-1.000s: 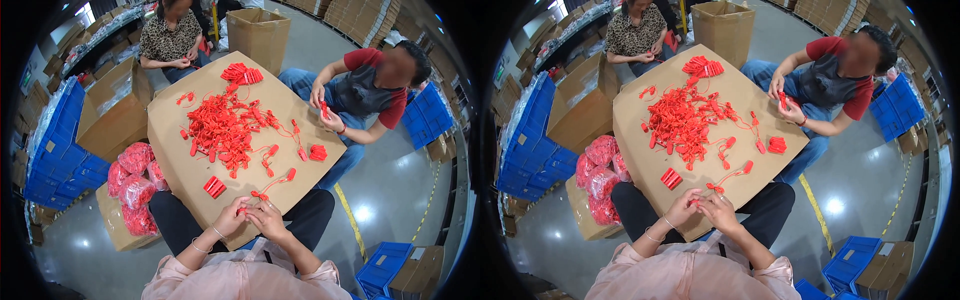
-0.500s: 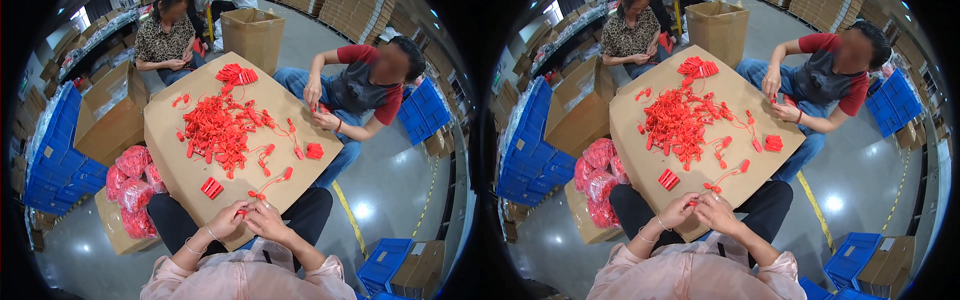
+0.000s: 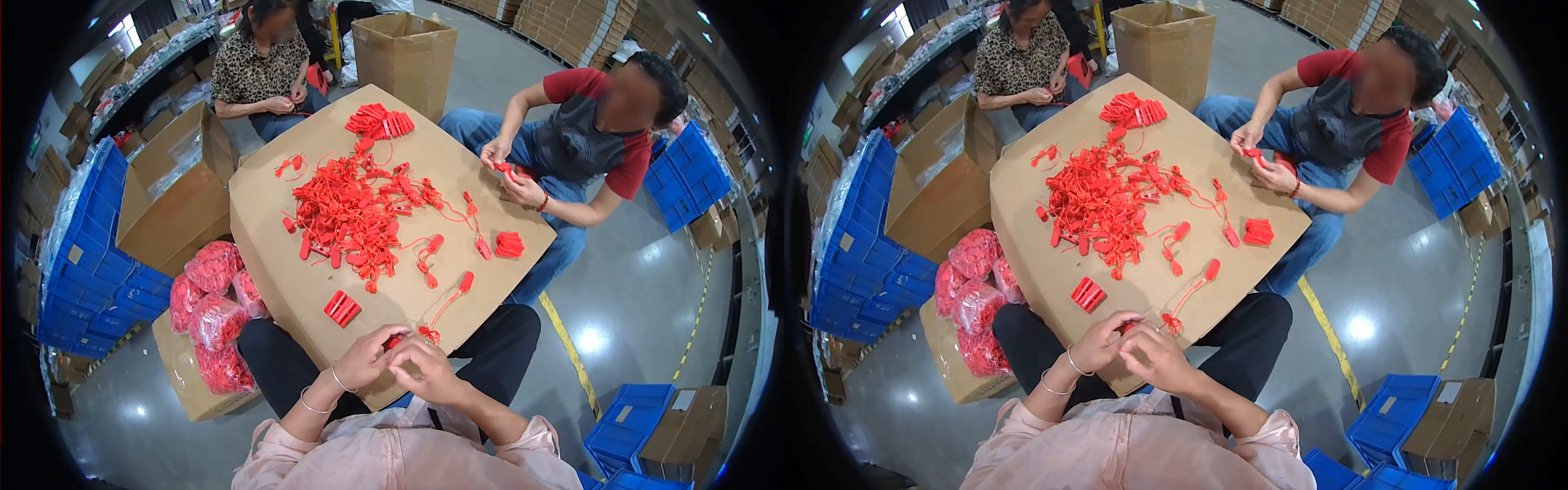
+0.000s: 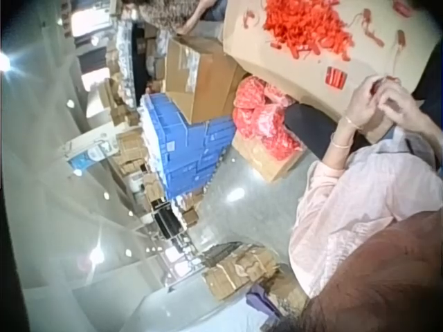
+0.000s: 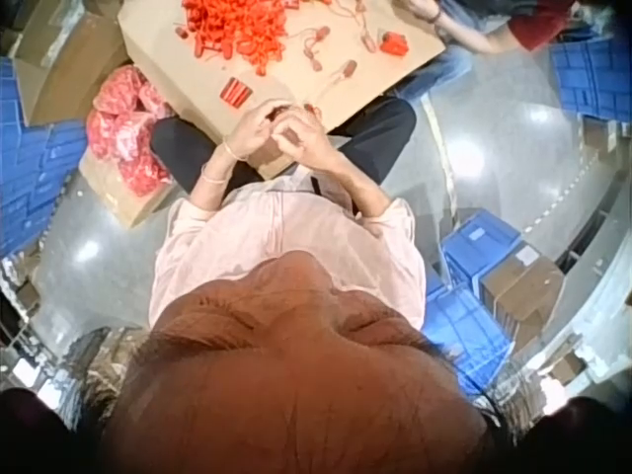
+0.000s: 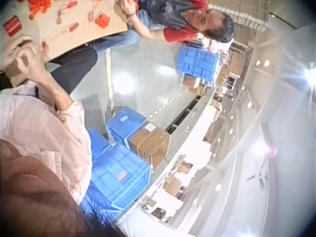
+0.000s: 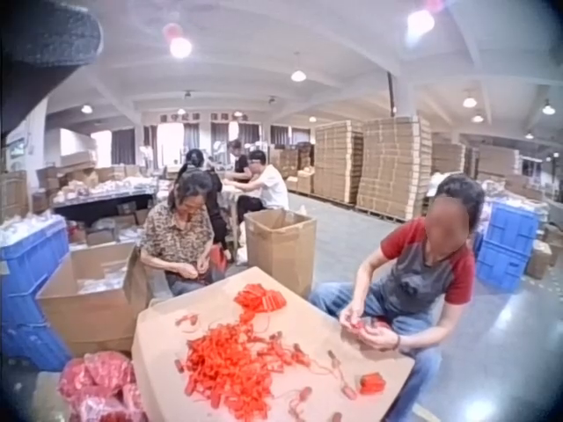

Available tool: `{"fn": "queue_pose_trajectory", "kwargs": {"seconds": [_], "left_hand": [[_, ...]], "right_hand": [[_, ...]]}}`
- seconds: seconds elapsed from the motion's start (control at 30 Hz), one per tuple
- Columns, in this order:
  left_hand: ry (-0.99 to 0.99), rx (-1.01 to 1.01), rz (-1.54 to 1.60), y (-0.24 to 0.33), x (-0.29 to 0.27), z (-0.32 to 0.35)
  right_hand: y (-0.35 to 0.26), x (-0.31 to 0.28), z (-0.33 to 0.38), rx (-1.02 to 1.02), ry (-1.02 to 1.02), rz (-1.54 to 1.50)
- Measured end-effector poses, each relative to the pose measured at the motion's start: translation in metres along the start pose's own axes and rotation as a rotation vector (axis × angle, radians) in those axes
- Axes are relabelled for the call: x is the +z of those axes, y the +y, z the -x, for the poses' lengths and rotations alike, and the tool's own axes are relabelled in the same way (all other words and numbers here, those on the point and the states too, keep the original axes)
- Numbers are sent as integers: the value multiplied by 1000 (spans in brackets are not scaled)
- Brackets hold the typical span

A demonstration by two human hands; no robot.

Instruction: Assembling red plastic tags by attaching strings to them.

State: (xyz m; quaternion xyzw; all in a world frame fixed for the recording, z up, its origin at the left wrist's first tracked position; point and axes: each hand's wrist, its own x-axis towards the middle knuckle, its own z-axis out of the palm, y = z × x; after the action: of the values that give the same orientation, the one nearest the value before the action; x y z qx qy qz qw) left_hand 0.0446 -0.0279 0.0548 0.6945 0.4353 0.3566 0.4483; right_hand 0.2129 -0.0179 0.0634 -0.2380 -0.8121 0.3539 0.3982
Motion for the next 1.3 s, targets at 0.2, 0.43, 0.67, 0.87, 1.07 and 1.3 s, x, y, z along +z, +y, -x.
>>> {"fn": "queue_pose_trajectory", "kwargs": {"seconds": [0.2, 0.43, 0.67, 0.87, 1.07, 1.3], "left_hand": [[18, -144, 534, -11, 6, -1], [-88, -442, 781, -28, 1, 3], [59, -100, 468, -30, 14, -8], [88, -43, 769, -27, 16, -24], [63, -238, 766, -31, 14, -20], [34, -528, 552, -17, -12, -11]], "right_hand": [[7, 13, 4, 381, 258, -613], [18, -3, -8, 626, 432, -1021], [24, -14, -11, 700, 430, -1294], [20, -23, -15, 723, 375, -1439], [24, -29, -20, 662, 503, -1376], [39, -36, -22, 636, 511, -1125]]}}
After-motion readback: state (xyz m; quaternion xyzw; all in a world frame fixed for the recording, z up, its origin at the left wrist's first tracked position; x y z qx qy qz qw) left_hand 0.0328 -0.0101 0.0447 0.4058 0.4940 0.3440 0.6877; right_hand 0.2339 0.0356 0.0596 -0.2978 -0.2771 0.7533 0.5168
